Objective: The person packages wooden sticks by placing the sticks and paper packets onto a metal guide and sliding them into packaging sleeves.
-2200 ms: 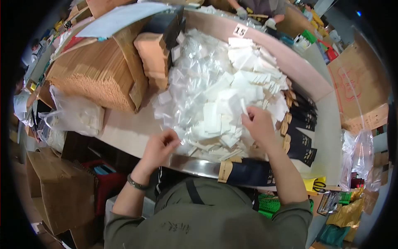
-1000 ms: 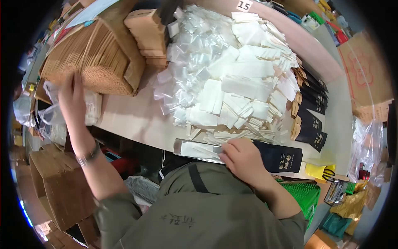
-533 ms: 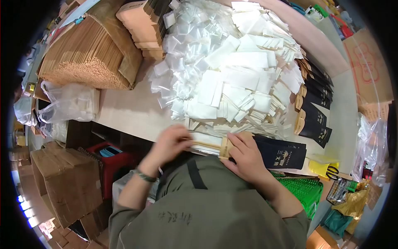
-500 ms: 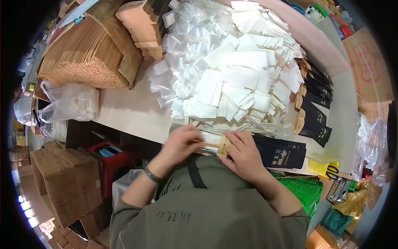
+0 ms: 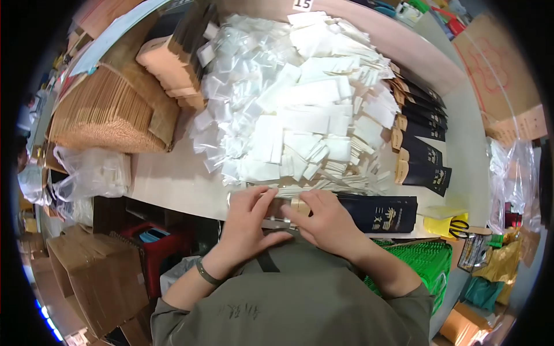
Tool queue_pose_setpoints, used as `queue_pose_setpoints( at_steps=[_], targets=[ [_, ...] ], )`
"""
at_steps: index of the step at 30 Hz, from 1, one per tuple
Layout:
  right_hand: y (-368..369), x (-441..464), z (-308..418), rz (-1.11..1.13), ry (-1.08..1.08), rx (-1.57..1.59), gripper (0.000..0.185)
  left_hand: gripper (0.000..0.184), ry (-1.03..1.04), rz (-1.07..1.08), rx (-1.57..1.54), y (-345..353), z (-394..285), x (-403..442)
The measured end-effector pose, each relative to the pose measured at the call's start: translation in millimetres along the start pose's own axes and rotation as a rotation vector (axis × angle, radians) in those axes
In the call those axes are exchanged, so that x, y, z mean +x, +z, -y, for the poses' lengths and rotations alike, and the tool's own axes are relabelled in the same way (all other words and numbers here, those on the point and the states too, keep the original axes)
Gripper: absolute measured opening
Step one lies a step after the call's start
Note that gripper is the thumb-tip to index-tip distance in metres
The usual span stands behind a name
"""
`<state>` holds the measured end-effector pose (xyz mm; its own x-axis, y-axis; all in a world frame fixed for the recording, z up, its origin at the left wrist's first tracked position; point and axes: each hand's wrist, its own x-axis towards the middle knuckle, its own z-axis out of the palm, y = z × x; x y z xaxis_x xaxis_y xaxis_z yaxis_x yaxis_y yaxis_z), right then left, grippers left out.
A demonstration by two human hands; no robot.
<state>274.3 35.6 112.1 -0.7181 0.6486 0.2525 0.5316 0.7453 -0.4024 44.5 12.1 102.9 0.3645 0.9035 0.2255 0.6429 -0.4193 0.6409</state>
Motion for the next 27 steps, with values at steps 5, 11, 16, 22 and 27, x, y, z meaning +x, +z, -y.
queue_pose_setpoints(
  at_steps=[5, 11, 16, 22, 27],
  targets=[
    [-40.0, -16.6, -47.4, 0.053, -0.092, 0.159, 0.009, 0.061, -0.133, 0.276, 0.21, 7.9, 23.3, -7.7],
    [-81.9, -70.1, -75.0, 0.159, 0.186, -0.084, 0.037, 0.055, -0.393, 0.484, -0.539, -3.7, -7.5, 0.0],
    [-8.4, -34.0, -45.1, 0.22, 0.025, -0.013, 0.047, 0.048, -0.057, 0.688, -0.619, 33.0, -23.5, 7.9],
    [-16.0, -15.0, -8.1, 0.253, 0.623, 0.008, 0.034, 0.046, -0.429, 0.06, -0.005, 15.2, 25.5, -21.8],
    [11.7, -16.6, -5.8, 0.117, 0.71, -0.008, 0.025, 0.059, -0.273, 0.073, -0.03, 27.9, 37.7, -36.0]
  ],
)
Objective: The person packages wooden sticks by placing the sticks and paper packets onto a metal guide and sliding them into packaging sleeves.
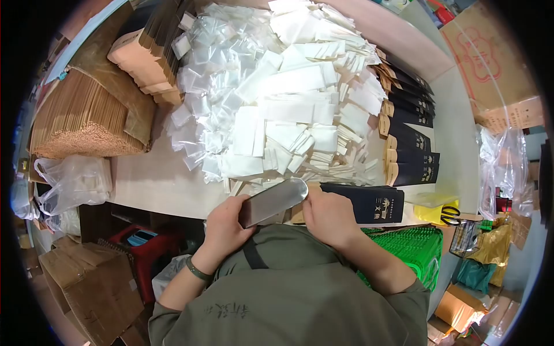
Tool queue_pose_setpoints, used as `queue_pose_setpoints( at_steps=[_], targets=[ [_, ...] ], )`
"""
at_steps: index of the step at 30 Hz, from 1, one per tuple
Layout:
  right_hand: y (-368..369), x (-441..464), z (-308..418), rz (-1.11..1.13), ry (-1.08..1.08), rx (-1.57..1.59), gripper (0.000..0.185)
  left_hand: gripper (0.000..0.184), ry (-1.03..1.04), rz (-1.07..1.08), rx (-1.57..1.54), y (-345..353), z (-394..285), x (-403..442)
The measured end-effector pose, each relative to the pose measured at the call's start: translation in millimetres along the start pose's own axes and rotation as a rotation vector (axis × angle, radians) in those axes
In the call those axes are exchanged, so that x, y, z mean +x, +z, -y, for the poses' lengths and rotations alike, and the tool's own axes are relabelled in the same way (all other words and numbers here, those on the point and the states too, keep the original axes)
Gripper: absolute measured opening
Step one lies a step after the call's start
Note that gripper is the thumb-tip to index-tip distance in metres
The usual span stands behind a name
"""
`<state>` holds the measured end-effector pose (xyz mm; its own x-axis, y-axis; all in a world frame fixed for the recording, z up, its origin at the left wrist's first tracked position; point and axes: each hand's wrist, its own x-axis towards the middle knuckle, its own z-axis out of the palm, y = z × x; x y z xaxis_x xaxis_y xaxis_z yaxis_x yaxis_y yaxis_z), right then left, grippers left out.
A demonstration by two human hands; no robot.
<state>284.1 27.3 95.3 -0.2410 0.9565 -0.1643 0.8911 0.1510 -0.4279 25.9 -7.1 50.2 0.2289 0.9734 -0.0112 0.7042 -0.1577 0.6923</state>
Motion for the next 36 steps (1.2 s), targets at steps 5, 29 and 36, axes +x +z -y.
queue_pose_setpoints(
  at_steps=[5, 29, 36],
  targets=[
    [-0.2, 7.8, 0.5, 0.054, 0.019, 0.175, 0.016, 0.073, 0.166, 0.211, 0.123, -20.7, 5.5, 1.5],
    [58.2, 136.7, 87.1, -0.256, -0.158, 0.139, 0.017, 0.032, -0.322, -0.331, 0.115, -53.6, 68.6, 112.7],
    [45.8, 120.3, 78.6, -0.246, -0.202, 0.362, 0.015, 0.011, -0.287, -0.617, -0.245, -77.9, 79.8, 68.7]
  ],
)
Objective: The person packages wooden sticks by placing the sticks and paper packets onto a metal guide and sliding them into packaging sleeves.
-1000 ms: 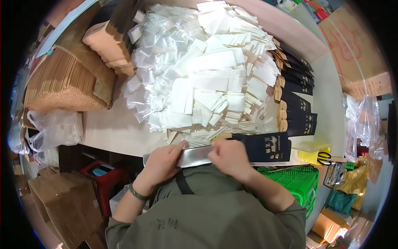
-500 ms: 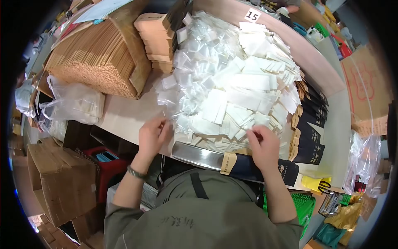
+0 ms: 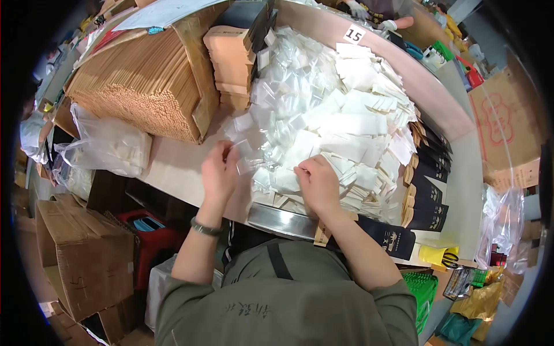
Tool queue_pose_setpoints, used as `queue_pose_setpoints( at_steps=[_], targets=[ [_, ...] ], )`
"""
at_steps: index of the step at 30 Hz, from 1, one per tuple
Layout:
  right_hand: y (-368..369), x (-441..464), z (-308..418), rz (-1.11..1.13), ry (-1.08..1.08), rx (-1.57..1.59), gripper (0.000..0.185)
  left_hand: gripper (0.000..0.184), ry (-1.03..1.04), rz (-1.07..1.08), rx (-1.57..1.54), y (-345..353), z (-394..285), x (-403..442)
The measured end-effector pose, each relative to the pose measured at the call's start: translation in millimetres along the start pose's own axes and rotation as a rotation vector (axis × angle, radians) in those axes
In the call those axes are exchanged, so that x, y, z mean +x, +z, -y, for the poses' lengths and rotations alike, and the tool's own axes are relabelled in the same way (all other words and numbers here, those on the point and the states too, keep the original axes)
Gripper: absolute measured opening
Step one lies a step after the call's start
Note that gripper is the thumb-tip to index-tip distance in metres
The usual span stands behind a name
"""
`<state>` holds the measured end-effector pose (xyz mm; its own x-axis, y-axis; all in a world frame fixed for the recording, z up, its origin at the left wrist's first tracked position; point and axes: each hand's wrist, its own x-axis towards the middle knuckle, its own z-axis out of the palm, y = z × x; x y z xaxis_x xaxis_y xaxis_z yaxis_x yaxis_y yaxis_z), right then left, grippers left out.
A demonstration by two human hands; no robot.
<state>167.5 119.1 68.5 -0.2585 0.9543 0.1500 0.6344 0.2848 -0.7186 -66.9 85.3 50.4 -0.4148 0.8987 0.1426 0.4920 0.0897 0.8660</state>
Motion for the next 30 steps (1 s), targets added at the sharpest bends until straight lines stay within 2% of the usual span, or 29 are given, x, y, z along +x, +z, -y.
queue_pose_setpoints(
  at_steps=[2, 5, 7, 9, 12, 13, 14, 15, 16, 18, 19, 21, 23, 24, 27, 29, 30],
  targets=[
    [-9.0, -4.8, 6.4, -0.03, 0.13, 0.086, 0.016, 0.007, 0.003, 0.139, -0.008, -21.6, -15.8, -30.8],
    [6.9, 5.0, -6.2, -0.036, -0.026, -0.157, 0.015, 0.005, 0.373, 0.553, 0.152, 0.8, -9.4, -89.7],
    [14.5, 11.2, 3.2, 0.018, 0.012, -0.185, 0.016, 0.014, 0.488, 0.368, 0.178, 25.6, -13.8, -111.4],
    [18.2, 15.3, 5.4, 0.045, -0.012, -0.166, 0.014, 0.019, 0.473, 0.361, 0.211, 28.5, -17.7, -112.8],
    [-23.8, 15.7, 24.4, 0.031, -0.389, -0.094, 0.011, 0.02, 0.227, 0.365, 0.101, -2.0, -32.0, -96.4],
    [-41.1, 18.5, 27.7, 0.248, -0.467, -0.099, 0.009, 0.027, 0.314, 0.242, 0.038, -11.9, -14.2, -84.2],
    [-59.2, 21.5, 29.4, 0.458, -0.54, -0.102, 0.008, 0.029, 0.316, 0.155, 0.071, -32.1, -17.7, -65.1],
    [-67.7, 20.7, 29.2, 0.666, -0.608, -0.104, 0.008, 0.025, 0.46, 0.014, 0.175, -51.5, -12.6, -37.3],
    [-66.8, 14.6, 26.1, 0.8, -0.715, -0.226, 0.007, 0.021, 0.594, -0.121, 0.263, -75.1, -10.2, -1.6],
    [-47.9, -2.4, 15.9, 0.952, -0.695, -0.45, 0.005, 0.018, 0.727, -0.401, 0.515, -115.7, -55.8, 65.0],
    [-41.3, -9.4, 15.3, 1.023, -0.686, -0.569, 0.004, 0.021, 0.631, -0.47, 0.664, -129.7, -75.1, 90.3],
    [-43.9, -18.5, 24.0, 0.923, -0.785, -0.532, 0.004, 0.024, 0.604, -0.456, 0.872, -151.3, -75.0, 150.1],
    [-56.2, -27.9, 35.3, 0.772, -0.831, -0.456, 0.004, 0.026, 0.462, -0.178, 0.859, -162.7, -68.7, 192.6],
    [-62.6, -33.2, 37.5, 0.691, -0.787, -0.378, 0.005, 0.028, 0.39, -0.038, 0.846, -167.8, -66.0, 202.5],
    [-28.5, -61.7, 18.5, 0.437, -0.206, 0.051, 0.009, 0.029, 0.433, -0.061, 0.963, -169.0, -76.2, 205.4],
    [22.8, -79.0, -24.5, 0.379, -0.362, -0.135, 0.014, 0.03, 0.429, -0.068, 0.943, -154.7, -78.9, 201.1],
    [28.3, -81.9, -20.5, 0.334, -0.415, -0.19, 0.017, 0.031, 0.399, -0.029, 0.904, -154.4, -76.6, 203.6]
  ],
)
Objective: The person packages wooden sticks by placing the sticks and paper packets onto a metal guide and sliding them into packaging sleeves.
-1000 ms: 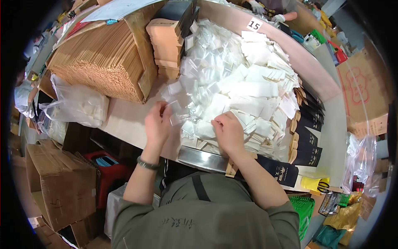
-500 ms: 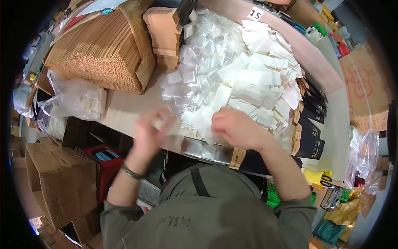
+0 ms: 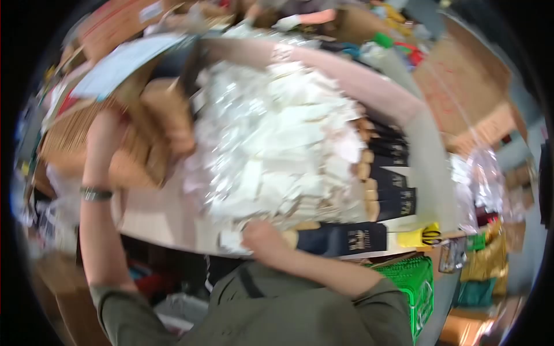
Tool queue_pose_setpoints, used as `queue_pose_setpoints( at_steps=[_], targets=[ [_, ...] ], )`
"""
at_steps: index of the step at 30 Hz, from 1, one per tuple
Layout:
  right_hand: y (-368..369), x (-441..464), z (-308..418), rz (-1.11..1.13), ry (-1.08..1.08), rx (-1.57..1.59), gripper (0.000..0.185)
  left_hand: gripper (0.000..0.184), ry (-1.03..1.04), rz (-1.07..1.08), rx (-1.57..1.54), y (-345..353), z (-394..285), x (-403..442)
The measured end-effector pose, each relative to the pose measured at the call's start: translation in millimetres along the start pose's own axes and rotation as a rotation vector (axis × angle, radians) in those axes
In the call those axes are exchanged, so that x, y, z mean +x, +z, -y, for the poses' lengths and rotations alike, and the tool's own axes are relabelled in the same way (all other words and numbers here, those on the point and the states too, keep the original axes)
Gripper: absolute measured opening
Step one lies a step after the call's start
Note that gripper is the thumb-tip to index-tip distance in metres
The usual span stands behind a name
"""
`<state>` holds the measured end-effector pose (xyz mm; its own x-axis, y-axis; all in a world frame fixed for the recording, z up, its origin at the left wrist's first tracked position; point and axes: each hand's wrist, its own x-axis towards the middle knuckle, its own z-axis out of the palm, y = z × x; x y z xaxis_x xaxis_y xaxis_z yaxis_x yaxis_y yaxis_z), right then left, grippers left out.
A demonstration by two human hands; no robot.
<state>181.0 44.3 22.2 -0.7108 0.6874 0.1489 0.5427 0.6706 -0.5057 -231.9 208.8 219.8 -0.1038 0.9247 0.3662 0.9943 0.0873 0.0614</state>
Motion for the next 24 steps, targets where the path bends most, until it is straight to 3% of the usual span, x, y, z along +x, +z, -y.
queue_pose_setpoints(
  at_steps=[3, 4, 7, 10, 13, 15, 16, 17, 18, 19, 21, 24],
  targets=[
    [-20.5, -1.8, 17.5, -0.134, -0.13, -0.177, 0.024, 0.033, -0.019, 0.03, -0.007, 0.9, 7.3, 3.9],
    [-26.8, -4.1, 15.8, -0.078, -0.086, -0.109, 0.027, 0.032, 0.024, 0.008, -0.054, 4.6, 7.8, 8.6],
    [-56.5, -13.2, 7.5, -0.199, -0.134, -0.049, 0.028, 0.029, 0.089, -0.034, -0.093, 17.6, 28.8, 9.2],
    [-86.1, -31.2, 3.3, -0.198, -0.126, -0.035, 0.025, 0.026, 0.078, -0.063, -0.012, 52.4, 96.3, 14.8],
    [-94.1, -61.7, 1.0, -0.232, -0.065, -0.03, 0.024, 0.027, 0.016, -0.385, -0.297, 10.8, 62.6, -73.7],
    [-91.6, -77.5, -4.5, -0.29, -0.022, -0.018, 0.028, 0.023, -0.476, -0.168, -0.547, -6.6, 39.9, -165.1],
    [-90.6, -81.3, -5.3, -0.272, 0.002, -0.016, 0.03, 0.017, -0.627, -0.42, -0.868, 5.0, -11.8, -201.0],
    [-90.4, -86.2, -4.2, -0.257, 0.027, -0.021, 0.032, 0.013, -0.745, -0.53, -1.207, 34.8, -11.6, -236.3],
    [-91.3, -89.0, -3.6, -0.24, 0.056, -0.03, 0.034, 0.012, -0.601, -0.34, -1.43, 57.1, -13.0, -272.7],
    [-92.7, -89.4, -4.5, -0.201, 0.055, -0.027, 0.035, 0.011, -0.643, -0.093, -1.359, 76.2, -22.2, -296.0],
    [-96.3, -89.5, -5.9, -0.105, 0.046, -0.029, 0.039, 0.008, -0.444, 0.542, -1.243, 69.0, -49.9, -298.4],
    [-102.2, -83.1, -6.7, -0.013, 0.022, -0.032, 0.041, 0.007, -0.307, 0.777, -1.036, 72.6, -49.9, -274.4]
  ],
)
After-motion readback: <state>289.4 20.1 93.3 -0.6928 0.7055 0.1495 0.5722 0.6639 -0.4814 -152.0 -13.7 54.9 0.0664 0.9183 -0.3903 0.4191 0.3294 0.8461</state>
